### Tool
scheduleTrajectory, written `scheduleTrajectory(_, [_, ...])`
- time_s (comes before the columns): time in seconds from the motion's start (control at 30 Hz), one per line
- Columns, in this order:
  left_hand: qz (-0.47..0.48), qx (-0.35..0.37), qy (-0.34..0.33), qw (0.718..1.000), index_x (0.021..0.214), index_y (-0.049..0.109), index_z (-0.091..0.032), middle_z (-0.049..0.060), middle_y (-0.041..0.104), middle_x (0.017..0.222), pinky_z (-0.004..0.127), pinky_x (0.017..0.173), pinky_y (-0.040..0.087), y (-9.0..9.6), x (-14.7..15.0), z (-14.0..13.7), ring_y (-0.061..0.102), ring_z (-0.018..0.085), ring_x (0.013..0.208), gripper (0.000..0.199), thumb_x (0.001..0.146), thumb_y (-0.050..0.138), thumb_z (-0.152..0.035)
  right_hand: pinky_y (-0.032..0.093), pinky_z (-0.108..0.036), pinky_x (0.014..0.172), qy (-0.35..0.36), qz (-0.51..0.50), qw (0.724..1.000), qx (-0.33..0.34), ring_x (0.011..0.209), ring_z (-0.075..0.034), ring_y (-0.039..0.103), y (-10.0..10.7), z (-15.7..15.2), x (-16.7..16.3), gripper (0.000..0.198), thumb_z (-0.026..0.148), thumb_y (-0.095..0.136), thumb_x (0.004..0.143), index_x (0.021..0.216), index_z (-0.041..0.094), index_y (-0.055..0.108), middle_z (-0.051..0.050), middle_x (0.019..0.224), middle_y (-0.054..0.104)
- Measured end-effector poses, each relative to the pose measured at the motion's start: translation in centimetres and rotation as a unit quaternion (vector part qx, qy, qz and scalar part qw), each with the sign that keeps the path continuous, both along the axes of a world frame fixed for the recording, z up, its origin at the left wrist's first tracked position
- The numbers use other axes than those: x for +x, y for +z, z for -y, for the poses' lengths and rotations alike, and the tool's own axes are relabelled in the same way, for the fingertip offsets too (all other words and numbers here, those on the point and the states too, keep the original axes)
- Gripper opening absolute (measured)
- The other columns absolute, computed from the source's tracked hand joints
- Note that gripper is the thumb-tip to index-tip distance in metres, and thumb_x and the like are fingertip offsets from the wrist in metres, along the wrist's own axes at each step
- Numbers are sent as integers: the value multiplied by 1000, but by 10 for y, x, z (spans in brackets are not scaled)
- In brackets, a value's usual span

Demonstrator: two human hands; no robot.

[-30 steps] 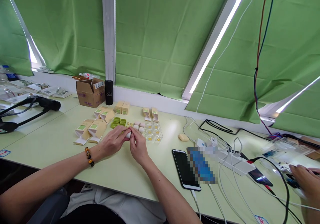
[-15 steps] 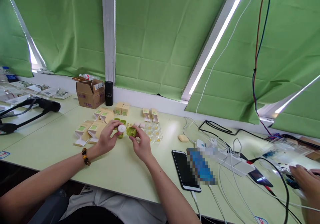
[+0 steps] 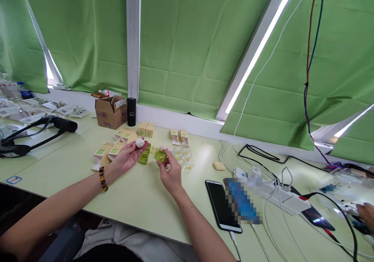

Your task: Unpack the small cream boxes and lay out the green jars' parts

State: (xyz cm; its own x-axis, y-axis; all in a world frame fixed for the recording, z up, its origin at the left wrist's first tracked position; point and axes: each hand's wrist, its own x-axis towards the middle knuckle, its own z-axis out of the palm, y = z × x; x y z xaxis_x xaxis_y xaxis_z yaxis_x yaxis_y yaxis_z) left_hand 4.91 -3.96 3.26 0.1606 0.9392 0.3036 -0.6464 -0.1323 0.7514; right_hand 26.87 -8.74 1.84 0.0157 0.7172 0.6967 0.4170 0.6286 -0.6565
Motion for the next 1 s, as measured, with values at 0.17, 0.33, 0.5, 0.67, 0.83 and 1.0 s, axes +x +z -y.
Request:
scheduleTrajectory(0.17, [9, -28, -3, 1000, 120, 67, -13, 18, 76, 123, 50, 111, 58, 0, -1, 0, 74, 28, 119, 24, 101, 62, -26, 58, -35, 69, -24, -17, 1000, -3, 72, -18, 63, 5, 3, 1, 44, 35, 68, 94, 134, 19, 66, -6, 94, 74])
scheduleTrajectory(0.33, [-48, 36, -20, 998, 129, 66, -14, 17, 74, 126, 52, 109, 58, 9, 1, 8, 74, 27, 115, 42, 95, 75, -38, 54, -34, 70, -61, -38, 997, 26, 74, -17, 59, 14, 7, 3, 44, 37, 69, 95, 136, 21, 65, -6, 100, 72])
scheduleTrajectory(0.5, [-213, 142, 82, 963, 128, 68, -17, 14, 72, 127, 49, 101, 60, 18, 6, 13, 71, 24, 111, 49, 85, 85, -34, 51, -34, 71, -103, -82, 991, 40, 76, -17, 58, 21, 5, 9, 46, 41, 69, 94, 135, 20, 65, -6, 101, 71])
scheduleTrajectory(0.67, [-454, 383, 226, 772, 120, 70, -20, 12, 71, 123, 44, 101, 56, 17, 8, 11, 66, 26, 118, 27, 93, 73, -22, 50, -34, 72, -131, -110, 985, 27, 73, -17, 55, 23, -1, 16, 50, 45, 69, 93, 136, 19, 66, -4, 93, 69])
scheduleTrajectory(0.83, [-634, 474, 211, 574, 102, 70, -17, 11, 73, 104, 44, 94, 49, 19, 23, 1, 66, 27, 102, 9, 94, 72, -20, 49, -33, 71, -132, -112, 984, 29, 74, -17, 55, 21, -2, 17, 51, 46, 69, 93, 136, 19, 66, -5, 95, 69])
scheduleTrajectory(1.0, [-699, 479, 199, 493, 87, 67, -16, 10, 72, 91, 42, 87, 40, 16, 45, -9, 62, 28, 97, 13, 90, 78, -23, 50, -33, 69, -134, -103, 985, 29, 75, -17, 56, 22, -1, 17, 51, 48, 69, 93, 135, 19, 66, -5, 97, 70])
